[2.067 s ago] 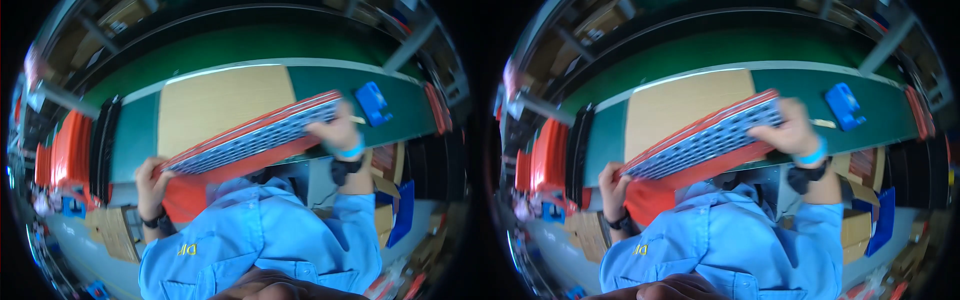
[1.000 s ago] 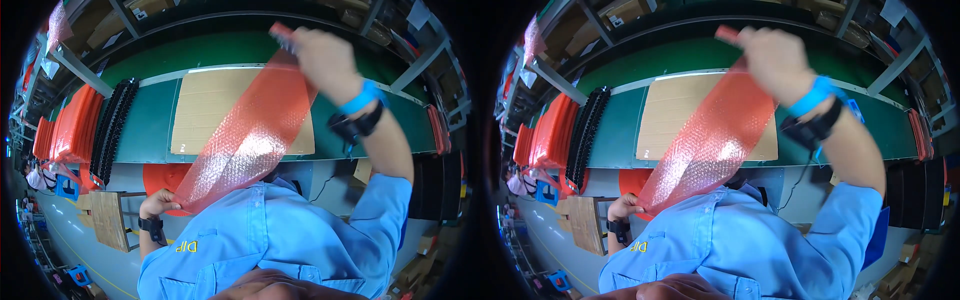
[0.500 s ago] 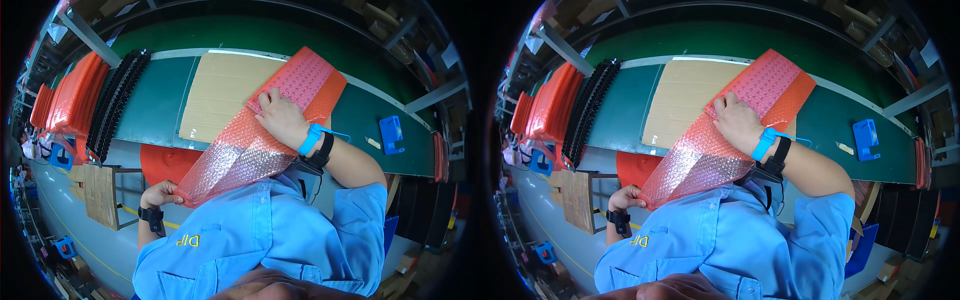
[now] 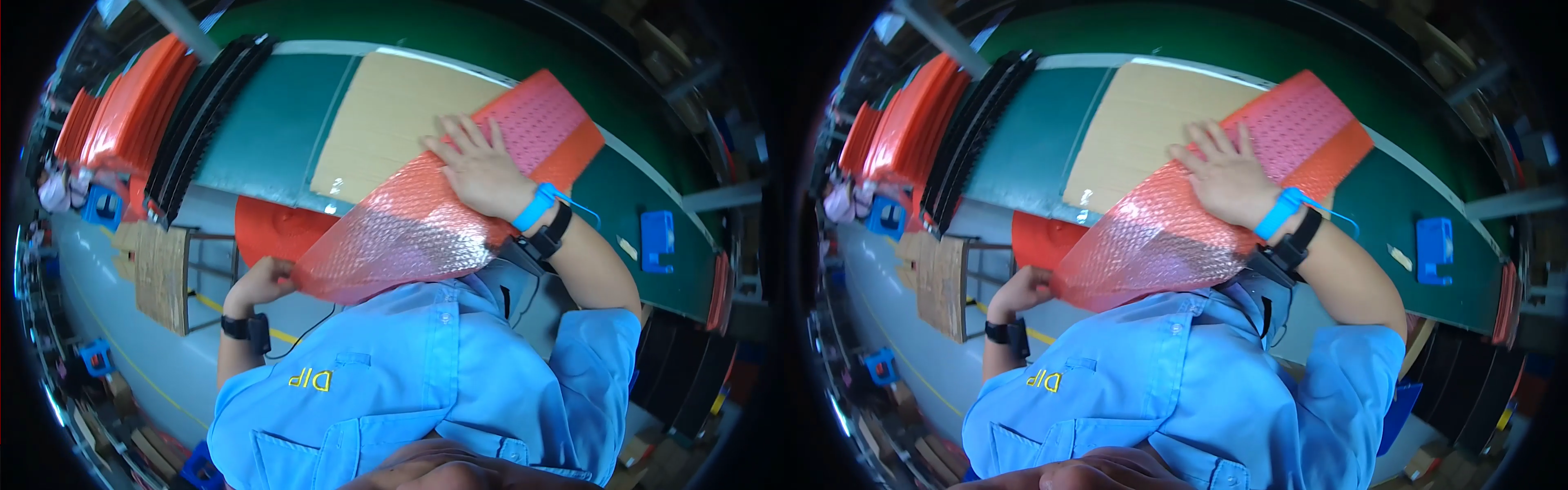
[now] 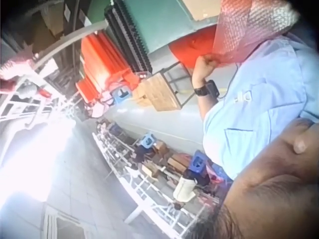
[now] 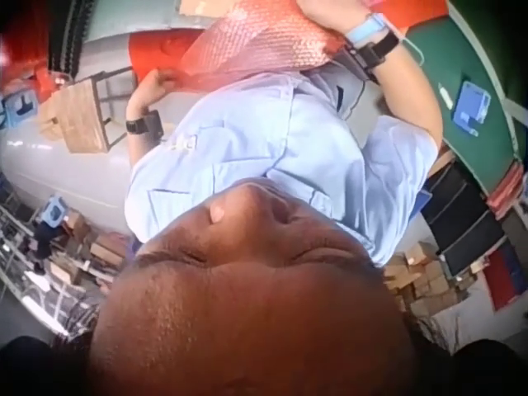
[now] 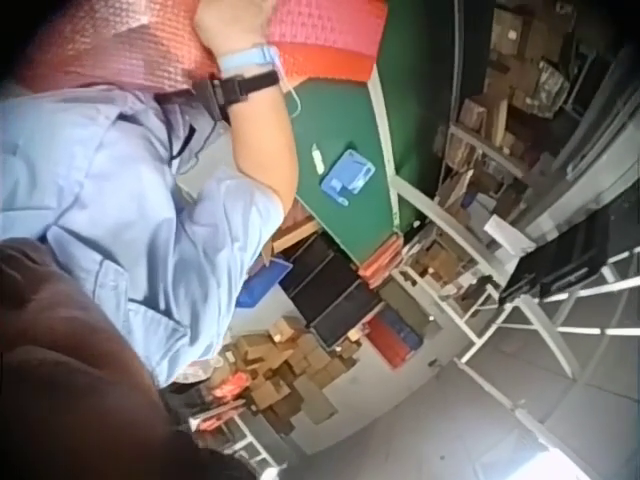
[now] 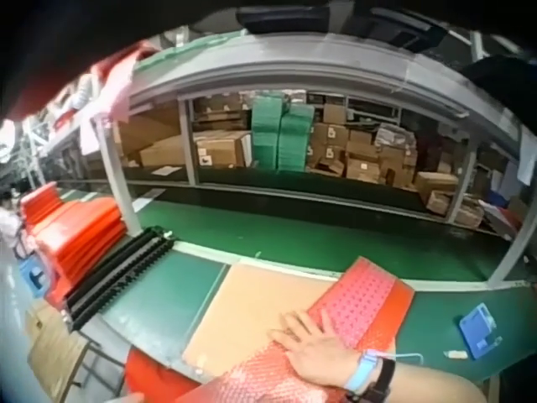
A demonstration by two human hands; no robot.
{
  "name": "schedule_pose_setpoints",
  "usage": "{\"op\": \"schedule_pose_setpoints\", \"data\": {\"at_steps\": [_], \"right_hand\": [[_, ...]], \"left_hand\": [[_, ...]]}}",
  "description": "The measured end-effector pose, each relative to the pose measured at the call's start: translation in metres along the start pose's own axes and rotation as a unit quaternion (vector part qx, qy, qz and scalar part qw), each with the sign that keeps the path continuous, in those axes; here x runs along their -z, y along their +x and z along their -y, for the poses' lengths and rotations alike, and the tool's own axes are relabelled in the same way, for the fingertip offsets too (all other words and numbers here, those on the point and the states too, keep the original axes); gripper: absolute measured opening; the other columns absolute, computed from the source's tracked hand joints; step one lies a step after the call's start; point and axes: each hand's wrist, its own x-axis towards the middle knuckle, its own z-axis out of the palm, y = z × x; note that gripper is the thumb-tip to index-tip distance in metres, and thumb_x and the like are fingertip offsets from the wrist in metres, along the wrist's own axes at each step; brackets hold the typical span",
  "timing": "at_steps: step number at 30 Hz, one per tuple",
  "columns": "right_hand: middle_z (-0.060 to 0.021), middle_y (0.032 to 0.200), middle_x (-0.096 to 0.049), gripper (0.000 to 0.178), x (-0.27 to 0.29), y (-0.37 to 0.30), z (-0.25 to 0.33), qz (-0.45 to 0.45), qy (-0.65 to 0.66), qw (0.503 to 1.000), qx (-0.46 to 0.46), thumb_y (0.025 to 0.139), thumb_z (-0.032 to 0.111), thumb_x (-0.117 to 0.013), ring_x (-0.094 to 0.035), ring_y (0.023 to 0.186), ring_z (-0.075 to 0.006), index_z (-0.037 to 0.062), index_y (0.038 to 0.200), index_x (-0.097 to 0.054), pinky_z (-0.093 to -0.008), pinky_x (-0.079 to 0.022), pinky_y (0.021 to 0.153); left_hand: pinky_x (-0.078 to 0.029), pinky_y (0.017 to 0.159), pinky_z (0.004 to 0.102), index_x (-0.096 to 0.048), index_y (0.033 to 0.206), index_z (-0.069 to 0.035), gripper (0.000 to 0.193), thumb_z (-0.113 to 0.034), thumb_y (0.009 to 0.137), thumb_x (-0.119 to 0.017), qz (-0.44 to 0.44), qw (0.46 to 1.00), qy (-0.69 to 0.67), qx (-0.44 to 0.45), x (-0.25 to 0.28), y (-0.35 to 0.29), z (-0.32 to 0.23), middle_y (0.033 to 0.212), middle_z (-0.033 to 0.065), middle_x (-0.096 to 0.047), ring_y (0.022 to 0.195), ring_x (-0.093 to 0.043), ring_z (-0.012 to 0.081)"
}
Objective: The person wraps circuit boards in bubble wrap by hand, placing each board onto the wrap, folding the material over, and securing it with tape. After wrapping several boards, the person sets the bundle aside and pulls a new length of bubble wrap from a roll to repeat the process.
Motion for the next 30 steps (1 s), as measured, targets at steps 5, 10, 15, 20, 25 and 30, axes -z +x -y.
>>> {"op": "schedule_pose_setpoints", "data": {"at_steps": [5,10,15,20,25,30], "right_hand": [[-0.0136,0.16,-0.025,0.05,0.0,0.002,0.002,0.032,0.036,0.999,0.01,0.098,0.019,-0.049,-0.017,0.15,-0.0372,0.0212,0.147,-0.041,-0.0722,-0.018,0.111],[-0.0126,0.158,-0.029,0.049,0.0,0.003,0.003,0.029,0.028,0.999,-0.016,0.098,0.018,-0.048,-0.021,0.149,-0.0356,0.0221,0.147,-0.042,-0.0717,-0.018,0.111],[-0.0116,0.157,-0.03,0.049,-0.003,0.004,0.005,0.018,0.032,0.999,-0.019,0.098,0.017,-0.048,-0.022,0.148,-0.0348,0.0228,0.146,-0.042,-0.0718,-0.017,0.111],[-0.0113,0.156,-0.032,0.049,-0.004,0.003,0.004,0.005,0.026,1.0,-0.011,0.098,0.017,-0.049,-0.024,0.148,-0.0343,0.0233,0.146,-0.042,-0.071,-0.017,0.112],[-0.011,0.156,-0.032,0.048,-0.004,0.001,0.003,0.006,0.028,0.999,-0.019,0.099,0.018,-0.049,-0.024,0.148,-0.0336,0.0236,0.146,-0.043,-0.0704,-0.017,0.112],[-0.0109,0.156,-0.033,0.048,-0.005,0.002,0.004,-0.004,0.028,1.0,-0.008,0.098,0.018,-0.049,-0.025,0.147,-0.0334,0.024,0.146,-0.043,-0.07,-0.017,0.112]], "left_hand": [[-0.052,0.068,0.0359,-0.064,0.09,0.002,0.015,-0.008,0.08,-0.063,-0.315,0.939,0.125,0.065,-0.029,0.012,0.03,0.074,0.0197,-0.064,0.071,-0.066,0.0211],[-0.052,0.072,0.0352,-0.064,0.1,0.0,0.023,-0.014,0.082,-0.067,-0.334,0.871,-0.338,-0.126,-0.025,0.019,0.055,0.083,0.021,-0.067,0.075,-0.067,0.0269],[-0.052,0.075,0.035,-0.066,0.104,-0.003,0.03,-0.02,0.08,-0.072,-0.159,0.981,0.078,-0.081,-0.016,-0.004,0.033,0.091,0.0193,-0.07,0.081,-0.069,0.0276],[-0.054,0.077,0.0412,-0.069,0.109,-0.006,0.041,-0.03,0.076,-0.076,-0.031,0.972,0.177,0.151,-0.028,0.021,0.105,0.099,0.0194,-0.071,0.09,-0.07,0.032],[-0.055,0.077,0.0431,-0.07,0.113,-0.007,0.053,-0.046,0.078,-0.073,-0.302,0.893,0.231,0.24,-0.049,0.076,0.208,0.095,0.0186,-0.072,0.089,-0.071,0.0353],[-0.056,0.081,0.0418,-0.065,0.125,-0.008,0.07,-0.066,0.086,-0.06,-0.414,0.788,-0.149,0.43,-0.012,0.136,0.277,0.12,0.0176,-0.069,0.109,-0.067,0.0285]]}}
